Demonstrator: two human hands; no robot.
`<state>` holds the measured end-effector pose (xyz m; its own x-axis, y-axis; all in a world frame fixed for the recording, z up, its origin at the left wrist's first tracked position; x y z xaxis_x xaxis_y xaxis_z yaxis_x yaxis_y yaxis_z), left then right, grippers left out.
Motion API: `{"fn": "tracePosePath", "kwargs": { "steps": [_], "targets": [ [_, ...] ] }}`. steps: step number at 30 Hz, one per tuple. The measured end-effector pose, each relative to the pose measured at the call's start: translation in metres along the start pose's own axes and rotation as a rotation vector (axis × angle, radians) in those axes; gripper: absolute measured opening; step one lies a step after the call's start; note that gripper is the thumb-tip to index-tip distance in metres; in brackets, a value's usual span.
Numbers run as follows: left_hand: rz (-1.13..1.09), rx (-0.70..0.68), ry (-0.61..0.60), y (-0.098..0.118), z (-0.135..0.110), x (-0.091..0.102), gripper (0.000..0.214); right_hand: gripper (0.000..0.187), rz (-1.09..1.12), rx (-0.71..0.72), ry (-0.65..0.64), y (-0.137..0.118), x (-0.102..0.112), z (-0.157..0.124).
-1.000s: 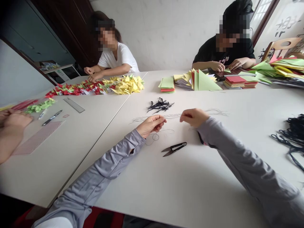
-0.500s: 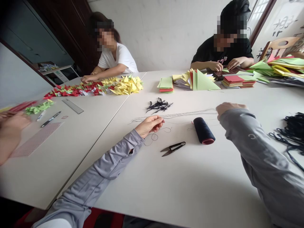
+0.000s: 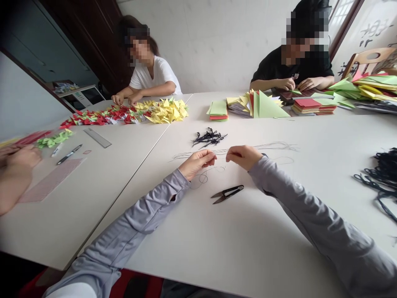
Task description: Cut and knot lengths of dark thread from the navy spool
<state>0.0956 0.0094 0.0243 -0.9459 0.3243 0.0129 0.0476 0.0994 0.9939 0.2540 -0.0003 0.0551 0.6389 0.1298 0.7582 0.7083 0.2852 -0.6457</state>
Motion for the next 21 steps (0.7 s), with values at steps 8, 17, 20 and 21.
{"fn": "tracePosePath", "kwargs": {
  "steps": [8, 17, 20, 21],
  "targets": [
    [-0.022, -0.013, 0.085, -0.014, 0.005, 0.015, 0.019, 0.018, -0.386, -0.112, 0.15, 0.027, 0.051, -0.001],
    [-0.106, 0.057, 0.053, -0.015, 0.001, 0.01, 0.025, 0.015, -0.739, -0.426, 0.209, 0.078, 0.079, -0.011],
    [-0.1, 0.067, 0.041, -0.014, 0.001, 0.009, 0.025, 0.013, -0.709, -0.372, 0.207, 0.066, 0.072, -0.011],
    [-0.101, 0.067, 0.037, -0.013, 0.002, 0.008, 0.026, 0.013, -0.699, -0.328, 0.219, 0.058, 0.068, -0.011]
  ]
}}
Point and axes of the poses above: each hand's wrist, its own z-axis towards the middle knuckle, its own x-axis out of the back of the hand, y = z × x, the point moved 5 cm from there along z, towards the middle knuckle, and after that the axes turned 5 degrees about y, right-handed, at the moved point
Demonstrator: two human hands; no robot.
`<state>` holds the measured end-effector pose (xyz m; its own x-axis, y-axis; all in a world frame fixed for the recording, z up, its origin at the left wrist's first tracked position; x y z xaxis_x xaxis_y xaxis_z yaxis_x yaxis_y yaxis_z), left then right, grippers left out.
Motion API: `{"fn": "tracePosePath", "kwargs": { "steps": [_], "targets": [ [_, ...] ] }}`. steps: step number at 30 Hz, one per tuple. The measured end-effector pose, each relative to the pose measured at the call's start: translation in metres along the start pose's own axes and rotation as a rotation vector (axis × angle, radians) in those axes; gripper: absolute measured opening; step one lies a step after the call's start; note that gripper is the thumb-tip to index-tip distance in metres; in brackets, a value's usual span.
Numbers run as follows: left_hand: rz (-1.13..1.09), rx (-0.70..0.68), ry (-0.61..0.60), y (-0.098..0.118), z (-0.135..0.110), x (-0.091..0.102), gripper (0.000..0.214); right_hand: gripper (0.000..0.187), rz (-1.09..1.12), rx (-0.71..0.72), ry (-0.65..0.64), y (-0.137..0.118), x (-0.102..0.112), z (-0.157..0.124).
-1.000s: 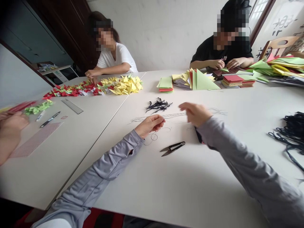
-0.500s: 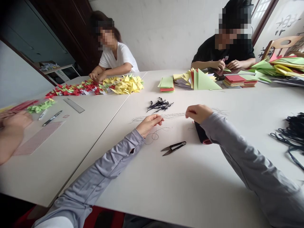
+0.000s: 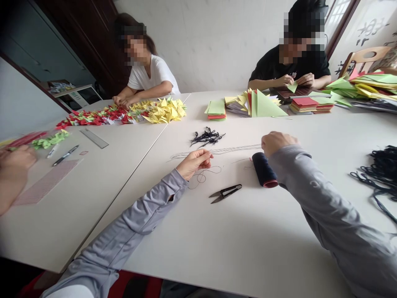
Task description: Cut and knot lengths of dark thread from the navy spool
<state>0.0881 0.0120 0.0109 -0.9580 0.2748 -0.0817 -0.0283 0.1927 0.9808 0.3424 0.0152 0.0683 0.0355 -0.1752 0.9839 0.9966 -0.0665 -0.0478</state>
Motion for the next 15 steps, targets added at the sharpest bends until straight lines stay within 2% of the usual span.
{"fn": "tracePosePath", "kwargs": {
  "steps": [4, 6, 8, 10, 12, 15],
  "targets": [
    [-0.002, 0.0, -0.013, 0.0, 0.0, -0.005, 0.028, 0.016, 0.014, 0.163, 0.259, -0.032, 0.016, -0.012],
    [0.002, 0.003, -0.021, 0.0, -0.001, -0.008, 0.027, 0.015, -0.044, 0.159, 0.329, -0.039, 0.022, -0.017],
    [0.004, 0.009, -0.028, -0.002, -0.001, -0.011, 0.026, 0.014, -0.107, 0.093, 0.266, -0.039, 0.023, -0.017],
    [0.008, 0.021, -0.028, -0.005, -0.001, -0.012, 0.025, 0.015, -0.072, 0.054, 0.158, -0.036, 0.023, -0.016],
    [0.01, 0.031, -0.026, -0.008, 0.0, -0.012, 0.023, 0.015, 0.085, 0.077, 0.108, -0.035, 0.027, -0.015],
    [0.002, 0.04, -0.024, -0.012, 0.001, -0.013, 0.023, 0.015, 0.38, 0.149, 0.126, -0.042, 0.033, -0.016]
  ]
}}
Point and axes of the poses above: each hand's wrist, its own z-axis towards the middle knuckle, its own x-axis out of the back of the hand, y = z × x, the point moved 5 cm from there along z, towards the middle knuckle, and after that the axes turned 5 degrees about y, right-handed, at the moved point
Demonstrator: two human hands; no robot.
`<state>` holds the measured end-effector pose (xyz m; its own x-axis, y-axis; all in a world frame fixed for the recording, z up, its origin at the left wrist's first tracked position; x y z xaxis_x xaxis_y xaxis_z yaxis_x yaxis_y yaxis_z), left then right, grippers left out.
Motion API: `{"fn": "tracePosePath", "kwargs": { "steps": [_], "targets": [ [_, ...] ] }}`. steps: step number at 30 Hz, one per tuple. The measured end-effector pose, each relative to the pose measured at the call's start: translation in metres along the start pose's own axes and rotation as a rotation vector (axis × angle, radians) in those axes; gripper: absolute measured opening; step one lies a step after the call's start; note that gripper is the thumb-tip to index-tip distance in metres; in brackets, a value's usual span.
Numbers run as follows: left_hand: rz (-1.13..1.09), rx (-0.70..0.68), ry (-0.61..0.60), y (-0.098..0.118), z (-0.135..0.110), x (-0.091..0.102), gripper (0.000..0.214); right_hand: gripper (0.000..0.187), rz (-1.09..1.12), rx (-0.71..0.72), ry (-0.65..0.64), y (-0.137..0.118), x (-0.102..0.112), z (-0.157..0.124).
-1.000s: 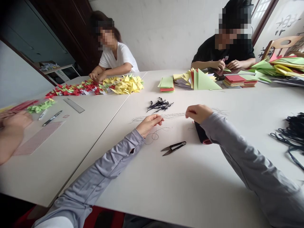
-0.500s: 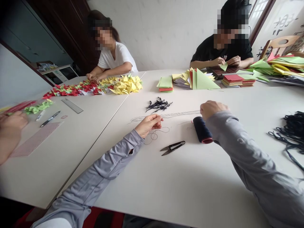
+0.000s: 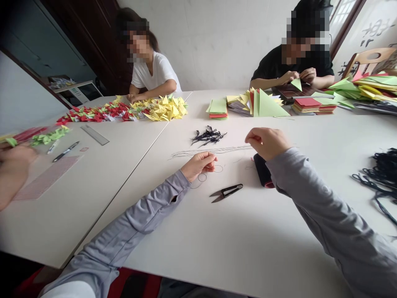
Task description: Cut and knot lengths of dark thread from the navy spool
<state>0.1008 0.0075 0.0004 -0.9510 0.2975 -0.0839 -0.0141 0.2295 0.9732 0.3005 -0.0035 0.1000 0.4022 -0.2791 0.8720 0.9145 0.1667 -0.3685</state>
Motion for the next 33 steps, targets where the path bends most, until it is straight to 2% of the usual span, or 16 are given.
{"fn": "tracePosePath", "kwargs": {
  "steps": [4, 9, 13, 15, 19, 22, 25, 33],
  "targets": [
    [-0.074, 0.05, -0.021, -0.001, -0.002, -0.005, 0.027, 0.015, 0.248, 0.022, 0.029, -0.013, -0.012, -0.004],
    [-0.208, 0.131, -0.123, -0.001, -0.01, -0.017, 0.034, 0.009, 0.257, 0.036, 0.093, -0.021, -0.029, -0.006],
    [-0.244, 0.194, -0.167, -0.003, -0.013, -0.023, 0.035, 0.011, 0.294, 0.038, 0.298, -0.023, -0.016, -0.008],
    [-0.261, 0.23, -0.183, -0.004, -0.013, -0.025, 0.04, 0.012, 0.328, 0.088, 0.347, -0.028, -0.011, -0.012],
    [-0.346, 0.254, -0.211, -0.001, -0.009, -0.027, 0.048, 0.013, 0.346, 0.303, 0.231, -0.046, -0.026, -0.025],
    [-0.385, 0.262, -0.143, 0.002, -0.004, -0.026, 0.046, 0.012, 0.3, 0.417, 0.178, -0.053, -0.045, -0.036],
    [-0.386, 0.256, -0.073, 0.004, -0.002, -0.022, 0.04, 0.011, 0.248, 0.492, 0.178, -0.053, -0.057, -0.042],
    [-0.406, 0.235, -0.077, 0.002, -0.004, -0.018, 0.03, 0.009, 0.244, 0.378, 0.342, -0.038, -0.045, -0.035]
  ]
}}
Point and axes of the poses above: each hand's wrist, its own z-axis towards the middle knuckle, its own x-axis out of the back of the hand, y = z × x, the point moved 5 cm from there along z, towards the middle knuckle, and after that the axes turned 5 degrees about y, right-handed, at the moved point
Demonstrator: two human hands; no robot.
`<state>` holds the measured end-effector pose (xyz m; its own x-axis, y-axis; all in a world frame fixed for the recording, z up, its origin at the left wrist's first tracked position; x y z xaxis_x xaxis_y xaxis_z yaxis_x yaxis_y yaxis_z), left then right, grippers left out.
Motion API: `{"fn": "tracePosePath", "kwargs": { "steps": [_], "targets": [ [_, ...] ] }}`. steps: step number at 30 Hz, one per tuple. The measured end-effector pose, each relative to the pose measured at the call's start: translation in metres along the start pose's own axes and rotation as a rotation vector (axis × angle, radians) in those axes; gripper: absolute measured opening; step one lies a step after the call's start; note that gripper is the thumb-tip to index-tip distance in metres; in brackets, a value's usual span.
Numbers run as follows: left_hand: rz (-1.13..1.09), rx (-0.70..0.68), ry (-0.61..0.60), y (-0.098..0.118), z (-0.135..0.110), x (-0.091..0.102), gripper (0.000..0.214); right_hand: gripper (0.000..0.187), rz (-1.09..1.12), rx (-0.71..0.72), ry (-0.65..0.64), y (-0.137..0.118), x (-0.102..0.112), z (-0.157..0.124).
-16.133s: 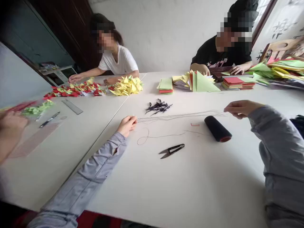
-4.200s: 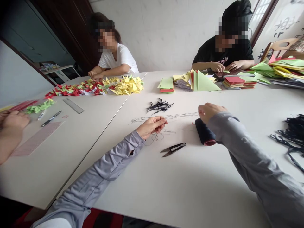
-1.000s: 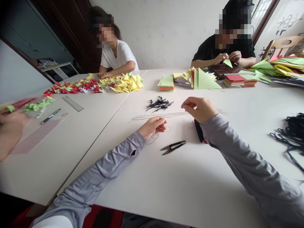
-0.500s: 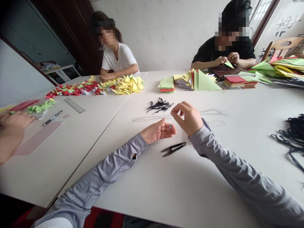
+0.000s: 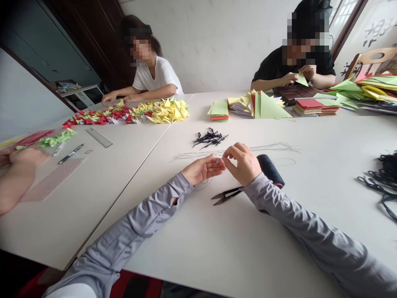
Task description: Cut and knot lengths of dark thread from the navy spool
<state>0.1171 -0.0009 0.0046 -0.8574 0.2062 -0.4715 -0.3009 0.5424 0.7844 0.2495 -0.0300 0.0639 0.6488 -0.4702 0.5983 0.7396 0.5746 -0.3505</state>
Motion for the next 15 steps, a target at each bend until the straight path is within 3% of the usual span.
{"fn": "tracePosePath", "kwargs": {
  "steps": [7, 15],
  "targets": [
    [0.006, -0.055, 0.085, 0.005, 0.006, 0.009, 0.024, 0.007, 0.049, 0.109, -0.108, -0.014, -0.01, -0.006],
    [0.08, -0.183, 0.071, 0.009, 0.005, 0.01, 0.014, 0.006, 0.115, 0.126, -0.239, -0.021, -0.028, -0.023]
  ]
}}
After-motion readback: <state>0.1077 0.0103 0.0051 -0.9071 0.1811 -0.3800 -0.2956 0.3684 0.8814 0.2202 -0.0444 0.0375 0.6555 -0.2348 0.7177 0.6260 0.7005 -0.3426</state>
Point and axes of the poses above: each hand's wrist, its own z-axis towards the middle knuckle, its own x-axis out of the back of the hand, y = z × x, the point moved 5 cm from there along z, towards the middle knuckle, and after that the axes turned 5 degrees about y, right-handed, at the moved point
